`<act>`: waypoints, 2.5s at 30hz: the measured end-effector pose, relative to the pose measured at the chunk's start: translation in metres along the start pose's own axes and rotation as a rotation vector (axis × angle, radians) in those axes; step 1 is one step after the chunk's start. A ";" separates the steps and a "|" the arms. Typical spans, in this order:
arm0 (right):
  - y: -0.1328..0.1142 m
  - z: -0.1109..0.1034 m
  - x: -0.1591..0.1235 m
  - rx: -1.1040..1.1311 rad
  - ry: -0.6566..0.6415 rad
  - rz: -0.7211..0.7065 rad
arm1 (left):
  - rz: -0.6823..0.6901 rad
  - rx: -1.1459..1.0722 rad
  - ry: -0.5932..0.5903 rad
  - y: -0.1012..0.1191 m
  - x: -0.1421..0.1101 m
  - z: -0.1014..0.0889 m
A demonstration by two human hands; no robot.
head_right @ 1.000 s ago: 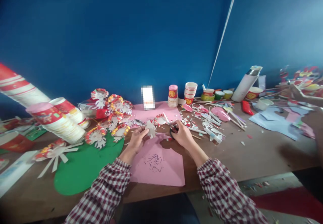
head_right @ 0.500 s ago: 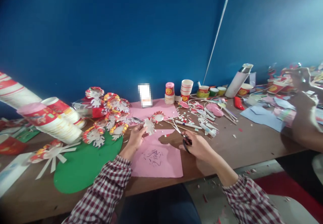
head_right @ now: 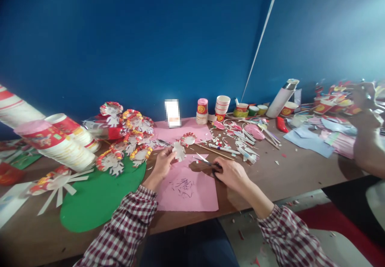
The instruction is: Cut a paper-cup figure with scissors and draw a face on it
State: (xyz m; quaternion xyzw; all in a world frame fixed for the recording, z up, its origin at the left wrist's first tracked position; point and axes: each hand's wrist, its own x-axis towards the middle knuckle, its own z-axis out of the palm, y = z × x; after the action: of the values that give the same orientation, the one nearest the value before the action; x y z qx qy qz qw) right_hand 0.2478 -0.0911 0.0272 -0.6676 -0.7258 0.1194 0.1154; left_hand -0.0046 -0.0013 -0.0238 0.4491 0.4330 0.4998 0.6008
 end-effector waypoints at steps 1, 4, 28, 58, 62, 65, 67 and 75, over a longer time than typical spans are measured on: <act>-0.003 0.001 -0.001 0.048 -0.005 0.005 | 0.004 0.012 0.003 0.001 0.000 0.000; -0.009 0.010 -0.005 0.240 -0.001 -0.047 | 0.006 0.033 0.020 0.002 -0.001 0.002; -0.069 0.052 0.084 1.506 -0.146 0.158 | 0.041 0.085 0.003 0.002 -0.001 0.008; -0.063 0.065 0.092 1.410 0.008 -0.003 | 0.023 0.096 0.040 0.008 0.005 0.003; -0.062 0.065 0.088 1.228 -0.126 -0.067 | 0.082 -0.098 0.255 0.023 0.011 -0.010; -0.061 0.069 0.088 1.004 -0.099 -0.208 | 0.105 -0.244 0.355 0.033 0.012 -0.017; -0.061 0.070 0.088 0.836 -0.047 -0.273 | 0.116 -0.287 0.367 0.035 0.012 -0.018; -0.062 0.067 0.086 0.806 -0.135 -0.298 | 0.149 -0.208 0.307 0.022 0.015 -0.014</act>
State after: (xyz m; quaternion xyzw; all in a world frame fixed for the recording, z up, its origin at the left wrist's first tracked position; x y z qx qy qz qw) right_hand 0.1601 -0.0115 -0.0155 -0.4477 -0.7156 0.4187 0.3349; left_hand -0.0205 0.0169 -0.0062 0.3340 0.4311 0.6475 0.5323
